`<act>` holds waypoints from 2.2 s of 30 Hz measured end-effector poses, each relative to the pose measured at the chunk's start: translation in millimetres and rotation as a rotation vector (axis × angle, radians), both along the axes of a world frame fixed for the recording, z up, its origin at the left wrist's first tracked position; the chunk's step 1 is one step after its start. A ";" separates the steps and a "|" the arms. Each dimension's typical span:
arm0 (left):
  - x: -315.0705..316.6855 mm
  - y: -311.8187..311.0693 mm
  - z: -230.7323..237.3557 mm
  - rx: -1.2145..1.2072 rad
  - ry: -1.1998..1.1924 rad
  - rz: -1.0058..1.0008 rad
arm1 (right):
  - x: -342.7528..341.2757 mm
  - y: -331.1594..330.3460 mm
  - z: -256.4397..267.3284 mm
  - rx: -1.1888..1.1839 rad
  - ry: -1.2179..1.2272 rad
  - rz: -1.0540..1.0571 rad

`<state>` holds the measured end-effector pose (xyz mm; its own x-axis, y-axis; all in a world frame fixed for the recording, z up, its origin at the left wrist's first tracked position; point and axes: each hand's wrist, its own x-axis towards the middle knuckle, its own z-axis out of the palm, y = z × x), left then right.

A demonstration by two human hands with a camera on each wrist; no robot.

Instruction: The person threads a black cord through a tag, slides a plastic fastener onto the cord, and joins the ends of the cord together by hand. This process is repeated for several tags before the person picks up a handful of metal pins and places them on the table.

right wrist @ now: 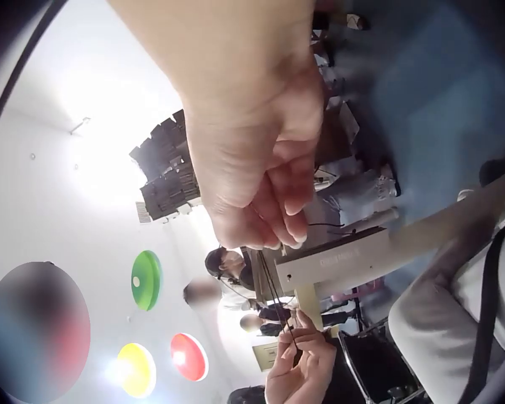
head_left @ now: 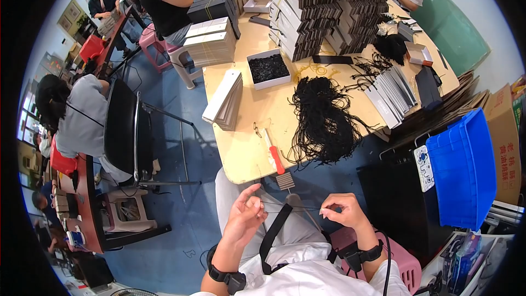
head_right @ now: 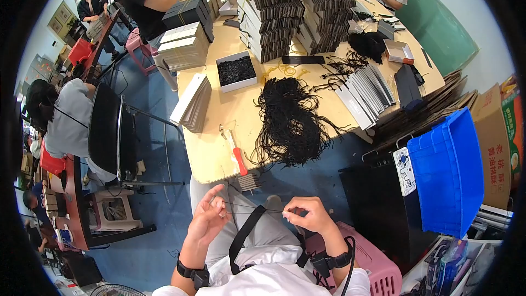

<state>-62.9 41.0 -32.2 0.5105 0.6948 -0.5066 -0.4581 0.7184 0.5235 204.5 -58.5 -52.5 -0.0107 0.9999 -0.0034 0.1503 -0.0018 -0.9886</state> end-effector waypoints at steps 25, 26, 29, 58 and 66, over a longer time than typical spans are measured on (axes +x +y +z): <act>52.9 -9.2 -19.9 1.343 1.031 0.199 | -2.8 18.3 -110.3 -0.351 0.244 -0.408; 51.6 -8.2 -22.8 1.432 1.065 0.194 | -6.1 16.4 -119.8 -0.348 0.245 -0.407; 51.9 -6.2 -25.3 1.529 1.112 0.209 | -17.4 10.9 -135.3 -0.367 0.305 -0.315; 61.9 -18.8 -24.2 1.447 1.136 0.071 | -23.4 -16.6 -114.5 -0.350 0.436 -0.333; 64.1 -20.4 -21.3 1.406 1.117 0.089 | -17.5 -17.9 -75.4 -0.148 0.035 -0.318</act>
<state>1.2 20.6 -53.5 0.3167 0.8678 0.3830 0.4950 -0.4957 0.7136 187.0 -76.5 -127.9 0.2987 0.9419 -0.1538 0.0850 -0.1867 -0.9787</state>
